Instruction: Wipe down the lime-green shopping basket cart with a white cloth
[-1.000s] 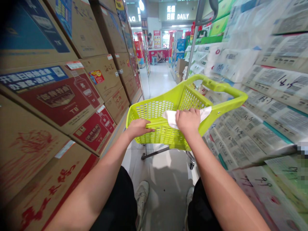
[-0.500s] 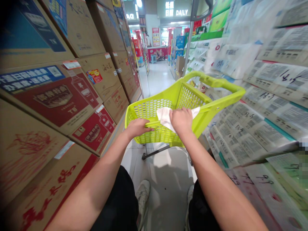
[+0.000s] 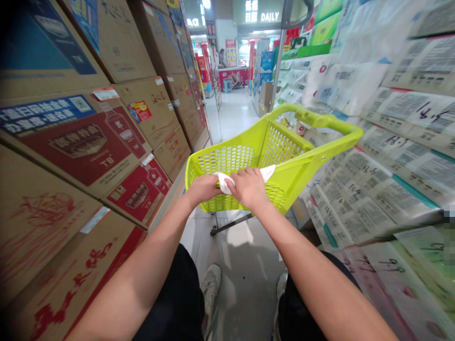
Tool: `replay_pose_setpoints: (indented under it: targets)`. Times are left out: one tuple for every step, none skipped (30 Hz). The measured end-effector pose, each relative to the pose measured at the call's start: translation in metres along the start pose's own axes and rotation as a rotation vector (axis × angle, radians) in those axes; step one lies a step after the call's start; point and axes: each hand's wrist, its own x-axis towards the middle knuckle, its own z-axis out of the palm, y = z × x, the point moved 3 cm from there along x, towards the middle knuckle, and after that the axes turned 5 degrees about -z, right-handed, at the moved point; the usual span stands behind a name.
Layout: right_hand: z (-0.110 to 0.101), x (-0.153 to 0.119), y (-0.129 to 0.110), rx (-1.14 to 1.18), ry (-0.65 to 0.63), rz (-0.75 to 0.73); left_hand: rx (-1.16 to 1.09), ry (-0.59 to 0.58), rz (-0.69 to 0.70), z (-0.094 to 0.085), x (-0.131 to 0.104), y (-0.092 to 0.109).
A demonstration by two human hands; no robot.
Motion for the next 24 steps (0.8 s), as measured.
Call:
replay_pose_setpoints:
  targets:
    - [-0.001,0.001,0.009,-0.01,-0.011,0.035,0.002,-0.006,0.004,0.0,0.0,-0.002]
    - [-0.003,0.002,0.021,-0.028,-0.02,0.09,0.007,-0.007,0.008,0.001,0.0,-0.003]
    - [-0.006,0.003,0.037,-0.053,-0.022,0.162,0.014,-0.005,0.012,0.001,0.001,-0.004]
    - [-0.009,0.003,0.053,-0.085,-0.017,0.244,0.022,-0.004,0.012,0.001,0.001,-0.005]
    - [-0.012,0.002,0.068,-0.115,-0.003,0.32,0.029,-0.002,0.008,0.001,0.001,-0.005]
    - [-0.016,0.001,0.081,-0.137,0.018,0.378,0.035,0.0,0.008,0.001,0.0,-0.004]
    - [-0.018,0.0,0.089,-0.15,0.038,0.415,0.038,0.001,0.009,0.001,0.0,-0.003]
    - [-0.019,-0.001,0.093,-0.152,0.054,0.428,0.042,0.002,0.012,0.001,0.0,-0.002]
    - [-0.019,-0.002,0.091,-0.148,0.062,0.417,0.044,0.006,0.016,0.0,0.0,0.0]
    - [-0.018,-0.003,0.084,-0.138,0.061,0.383,0.045,0.01,0.021,0.0,-0.001,0.002]
    - [-0.015,-0.003,0.073,-0.122,0.052,0.329,0.043,0.013,0.027,0.0,-0.001,0.004]
    - [-0.012,-0.003,0.058,-0.101,0.038,0.253,0.038,0.015,0.033,0.0,-0.001,0.005]
    - [-0.008,-0.003,0.041,-0.078,0.023,0.171,0.032,0.018,0.039,0.001,-0.001,0.006]
    - [-0.004,-0.003,0.025,-0.051,0.009,0.088,0.026,0.021,0.044,0.001,-0.001,0.006]
    - [-0.002,-0.002,0.012,-0.029,0.002,0.021,0.02,0.025,0.045,0.001,-0.001,0.005]
    - [0.0,-0.001,0.003,-0.01,-0.006,-0.02,0.016,0.028,0.042,0.002,-0.001,0.004]
    - [0.001,0.001,-0.002,0.011,-0.023,-0.051,0.014,0.029,0.037,0.002,-0.001,0.003]
    - [0.001,0.003,-0.001,0.031,-0.047,-0.063,0.013,0.027,0.032,0.001,-0.001,0.001]
    - [0.0,0.004,0.005,0.046,-0.076,-0.056,0.013,0.021,0.03,0.001,-0.001,-0.001]
    - [-0.003,0.005,0.016,0.052,-0.105,-0.033,0.014,0.011,0.031,0.001,-0.001,-0.002]
    - [-0.006,0.005,0.03,0.041,-0.125,0.013,0.017,0.002,0.034,0.001,-0.001,-0.003]
    - [-0.01,0.004,0.046,0.01,-0.129,0.084,0.021,-0.005,0.037,0.0,-0.001,-0.004]
    - [-0.014,0.002,0.063,-0.035,-0.119,0.166,0.025,-0.007,0.039,0.0,-0.002,-0.004]
    - [-0.018,0.0,0.077,-0.083,-0.1,0.241,0.03,-0.007,0.042,0.0,-0.002,-0.003]
